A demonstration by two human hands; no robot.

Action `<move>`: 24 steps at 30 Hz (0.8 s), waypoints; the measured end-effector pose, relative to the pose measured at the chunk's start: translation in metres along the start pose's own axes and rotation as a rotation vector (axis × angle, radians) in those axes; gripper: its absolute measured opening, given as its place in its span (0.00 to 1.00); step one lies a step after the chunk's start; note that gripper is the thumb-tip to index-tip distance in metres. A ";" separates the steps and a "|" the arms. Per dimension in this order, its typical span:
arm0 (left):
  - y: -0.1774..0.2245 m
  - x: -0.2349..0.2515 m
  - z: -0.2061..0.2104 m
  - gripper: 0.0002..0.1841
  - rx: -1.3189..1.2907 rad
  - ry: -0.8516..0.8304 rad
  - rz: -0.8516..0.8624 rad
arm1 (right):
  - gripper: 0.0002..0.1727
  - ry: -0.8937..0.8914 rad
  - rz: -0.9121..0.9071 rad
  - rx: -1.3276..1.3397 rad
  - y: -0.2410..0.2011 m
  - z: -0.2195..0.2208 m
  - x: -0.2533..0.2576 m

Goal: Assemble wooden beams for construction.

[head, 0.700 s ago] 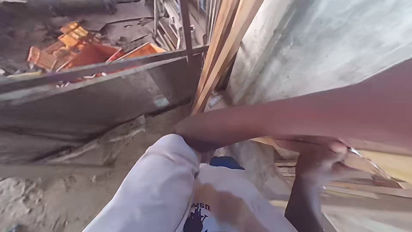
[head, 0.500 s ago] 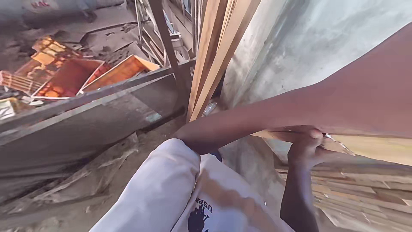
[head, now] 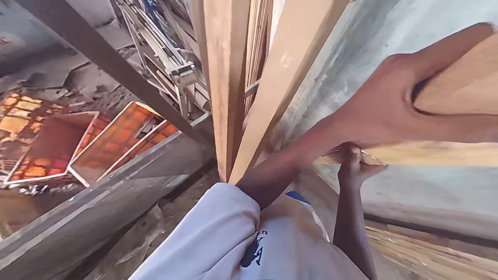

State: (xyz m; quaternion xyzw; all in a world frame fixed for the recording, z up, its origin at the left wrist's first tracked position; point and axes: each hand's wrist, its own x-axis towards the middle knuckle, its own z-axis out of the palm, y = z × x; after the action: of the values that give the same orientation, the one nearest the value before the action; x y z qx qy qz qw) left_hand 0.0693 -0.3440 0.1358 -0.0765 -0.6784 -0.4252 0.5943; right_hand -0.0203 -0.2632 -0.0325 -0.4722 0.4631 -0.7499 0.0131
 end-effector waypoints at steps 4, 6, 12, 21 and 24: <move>-0.046 0.013 -0.016 0.36 -0.049 0.051 -0.057 | 0.47 -0.043 0.008 -0.040 0.041 0.013 0.027; -0.069 0.025 -0.023 0.37 -0.026 0.061 -0.051 | 0.48 -0.034 0.021 -0.074 0.060 0.020 0.043; -0.125 0.046 -0.034 0.39 0.041 0.102 -0.078 | 0.47 -0.034 0.024 -0.129 0.105 0.033 0.079; -0.196 0.066 -0.046 0.35 -0.049 0.132 -0.160 | 0.51 -0.052 -0.021 -0.205 0.167 0.046 0.114; -0.192 0.070 -0.047 0.30 -0.058 0.151 -0.193 | 0.55 -0.041 -0.020 -0.226 0.166 0.049 0.119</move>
State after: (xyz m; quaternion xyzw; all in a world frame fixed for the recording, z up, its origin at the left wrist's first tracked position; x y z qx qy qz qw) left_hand -0.0329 -0.5240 0.1000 0.0042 -0.6234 -0.5045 0.5974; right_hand -0.1200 -0.4460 -0.0609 -0.4904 0.5397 -0.6832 -0.0386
